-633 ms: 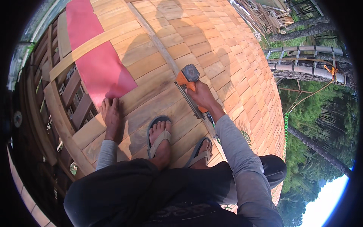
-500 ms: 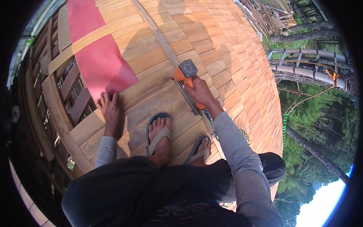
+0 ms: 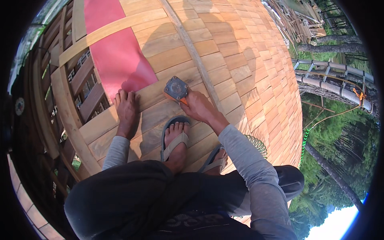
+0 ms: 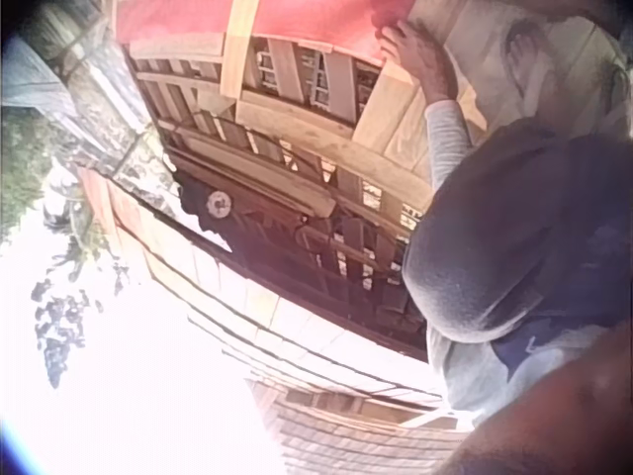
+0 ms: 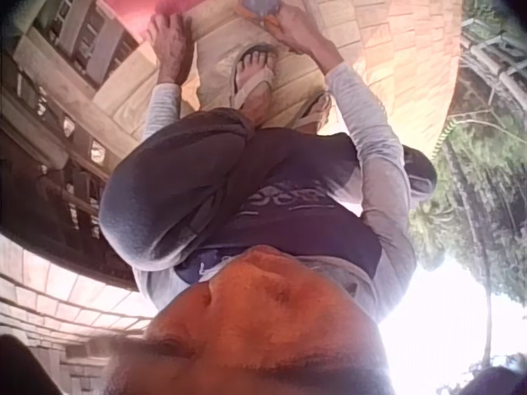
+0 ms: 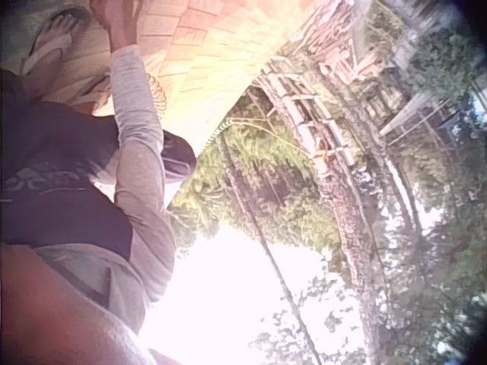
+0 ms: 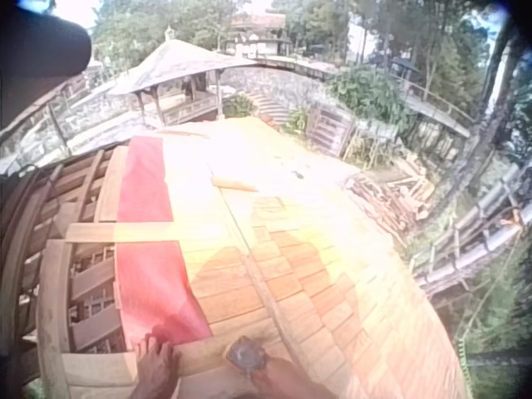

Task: The person installs wooden tiles on a roof structure by positioning individual boards and securing them using a pneumatic nail gun.

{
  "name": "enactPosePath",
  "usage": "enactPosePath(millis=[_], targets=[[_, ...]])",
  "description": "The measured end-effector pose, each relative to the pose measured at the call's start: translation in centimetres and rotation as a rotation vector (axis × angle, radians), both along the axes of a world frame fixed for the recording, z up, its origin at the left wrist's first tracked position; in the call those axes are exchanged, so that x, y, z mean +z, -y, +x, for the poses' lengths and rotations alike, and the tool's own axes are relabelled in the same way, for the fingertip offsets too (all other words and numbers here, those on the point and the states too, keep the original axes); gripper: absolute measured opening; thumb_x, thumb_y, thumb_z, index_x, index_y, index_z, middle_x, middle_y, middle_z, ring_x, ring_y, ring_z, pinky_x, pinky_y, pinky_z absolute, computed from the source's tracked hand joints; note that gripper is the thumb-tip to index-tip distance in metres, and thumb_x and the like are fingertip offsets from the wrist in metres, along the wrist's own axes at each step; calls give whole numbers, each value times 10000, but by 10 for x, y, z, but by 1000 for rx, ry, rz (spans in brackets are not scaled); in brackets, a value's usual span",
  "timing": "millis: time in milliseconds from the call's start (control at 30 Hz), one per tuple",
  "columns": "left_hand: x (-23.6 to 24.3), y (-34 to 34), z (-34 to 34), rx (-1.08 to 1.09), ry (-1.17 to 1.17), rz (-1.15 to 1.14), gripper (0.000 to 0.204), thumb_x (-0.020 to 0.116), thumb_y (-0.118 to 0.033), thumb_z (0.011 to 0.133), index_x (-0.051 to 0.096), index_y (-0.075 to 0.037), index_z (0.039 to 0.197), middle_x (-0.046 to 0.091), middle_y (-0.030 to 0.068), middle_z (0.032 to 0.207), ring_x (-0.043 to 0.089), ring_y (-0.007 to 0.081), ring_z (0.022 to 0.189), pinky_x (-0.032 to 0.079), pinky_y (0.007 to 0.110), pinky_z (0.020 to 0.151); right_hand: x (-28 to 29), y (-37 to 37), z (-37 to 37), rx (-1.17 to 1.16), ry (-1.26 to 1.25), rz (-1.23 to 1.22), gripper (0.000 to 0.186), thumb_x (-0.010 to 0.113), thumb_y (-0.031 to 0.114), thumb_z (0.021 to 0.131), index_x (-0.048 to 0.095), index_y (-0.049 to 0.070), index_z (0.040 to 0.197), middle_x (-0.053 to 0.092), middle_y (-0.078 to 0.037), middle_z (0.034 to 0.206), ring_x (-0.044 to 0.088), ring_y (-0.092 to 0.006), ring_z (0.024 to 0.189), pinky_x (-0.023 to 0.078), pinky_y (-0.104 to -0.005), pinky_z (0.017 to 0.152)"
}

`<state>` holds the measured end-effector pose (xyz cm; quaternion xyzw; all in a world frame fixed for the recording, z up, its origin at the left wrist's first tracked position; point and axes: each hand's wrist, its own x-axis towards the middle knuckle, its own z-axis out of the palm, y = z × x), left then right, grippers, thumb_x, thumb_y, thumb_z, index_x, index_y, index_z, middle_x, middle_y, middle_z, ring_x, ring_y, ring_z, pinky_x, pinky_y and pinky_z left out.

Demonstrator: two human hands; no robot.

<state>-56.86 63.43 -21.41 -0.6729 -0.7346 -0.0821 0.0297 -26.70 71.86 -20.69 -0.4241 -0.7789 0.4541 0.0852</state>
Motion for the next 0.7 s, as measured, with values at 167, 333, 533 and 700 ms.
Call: enactPosePath(millis=[167, 333, 533, 700], targets=[[3, 5, -1, 17, 60, -9, 229, 693, -271, 987, 641, -49, 1013, 552, 167, 1090, 531, 375, 1123, 412, 504, 960, 15, 3, -8, -19, 5, -25, 411, 721, 167, 913, 608, -46, 1246, 721, -323, 1026, 688, -520, 993, 570, -544, 855], [11, 3, 8, 57, 122, -60, 239, 687, -274, 992, 641, -40, 1006, 563, 187, 1132, 522, 399, 1216, 409, 516, 996, 3, 4, 3, -64, -64, -47, 392, 721, 189, 941, 627, -37, 1248, 717, -321, 1036, 685, -516, 1011, 561, -528, 877], [8, 12, -9, 79, 110, -43, 236, 689, -278, 975, 649, -48, 1004, 558, 172, 1117, 524, 384, 1189, 423, 500, 972, 15, 1, -19, -25, -34, -13, 347, 700, 156, 935, 643, -53, 1206, 720, -324, 1015, 691, -523, 973, 563, -533, 845], [4, -1, -7, 20, 79, 60, 230, 692, -289, 962, 648, -64, 983, 561, 143, 1096, 538, 343, 1133, 442, 465, 942, 7, -14, -25, -15, -49, 82, 294, 692, 162, 958, 667, -36, 1173, 719, -320, 980, 696, -524, 963, 559, -527, 812]])
